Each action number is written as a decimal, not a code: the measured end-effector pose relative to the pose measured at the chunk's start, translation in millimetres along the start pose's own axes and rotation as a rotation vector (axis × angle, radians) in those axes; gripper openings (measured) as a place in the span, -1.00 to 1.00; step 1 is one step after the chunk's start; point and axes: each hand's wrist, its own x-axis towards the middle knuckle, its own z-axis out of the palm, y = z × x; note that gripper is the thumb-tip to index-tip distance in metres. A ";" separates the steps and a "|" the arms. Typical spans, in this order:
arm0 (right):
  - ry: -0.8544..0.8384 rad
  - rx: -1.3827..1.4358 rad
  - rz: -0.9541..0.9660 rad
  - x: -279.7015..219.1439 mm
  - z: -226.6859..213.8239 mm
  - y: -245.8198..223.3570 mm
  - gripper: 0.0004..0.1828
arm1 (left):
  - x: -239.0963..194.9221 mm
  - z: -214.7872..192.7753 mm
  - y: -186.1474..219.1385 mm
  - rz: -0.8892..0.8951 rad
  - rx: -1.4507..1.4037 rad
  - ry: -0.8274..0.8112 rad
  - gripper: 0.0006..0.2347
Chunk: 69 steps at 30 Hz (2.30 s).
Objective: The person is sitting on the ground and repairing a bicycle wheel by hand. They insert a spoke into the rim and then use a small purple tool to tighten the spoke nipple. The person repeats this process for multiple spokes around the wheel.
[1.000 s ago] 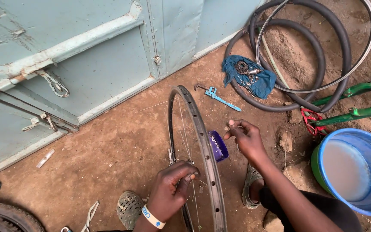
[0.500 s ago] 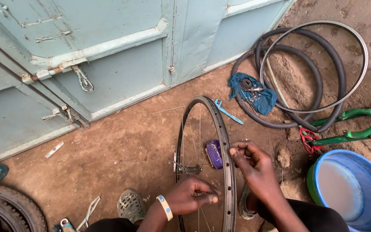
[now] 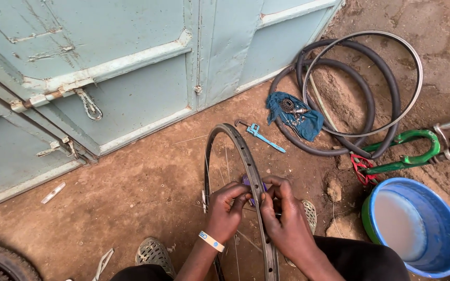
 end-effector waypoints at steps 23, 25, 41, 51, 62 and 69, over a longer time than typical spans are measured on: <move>-0.004 -0.139 -0.064 -6.7 3.3 -15.0 -0.62 | -2.8 -14.2 -22.2 -0.176 -0.287 -0.069 -0.87; -0.014 -0.143 -0.033 -7.4 3.5 -14.2 -0.61 | -4.9 -15.8 -20.8 -0.167 -0.191 -0.106 -0.86; 0.057 -0.392 -0.360 -2.8 -5.3 -0.6 -0.82 | -12.8 -9.8 -5.1 0.023 -0.033 -0.067 -0.78; -0.187 -0.774 -0.298 13.2 -21.6 -26.0 -0.88 | -8.6 -10.6 -2.5 0.082 0.004 -0.069 -0.75; -0.299 -0.937 -0.400 19.3 -33.3 -22.5 -0.85 | -9.0 -9.7 2.3 0.111 0.010 -0.130 -0.81; -0.341 -0.639 0.036 27.5 -38.9 -40.6 -0.76 | -7.5 -3.7 -2.7 0.136 0.074 -0.145 -0.78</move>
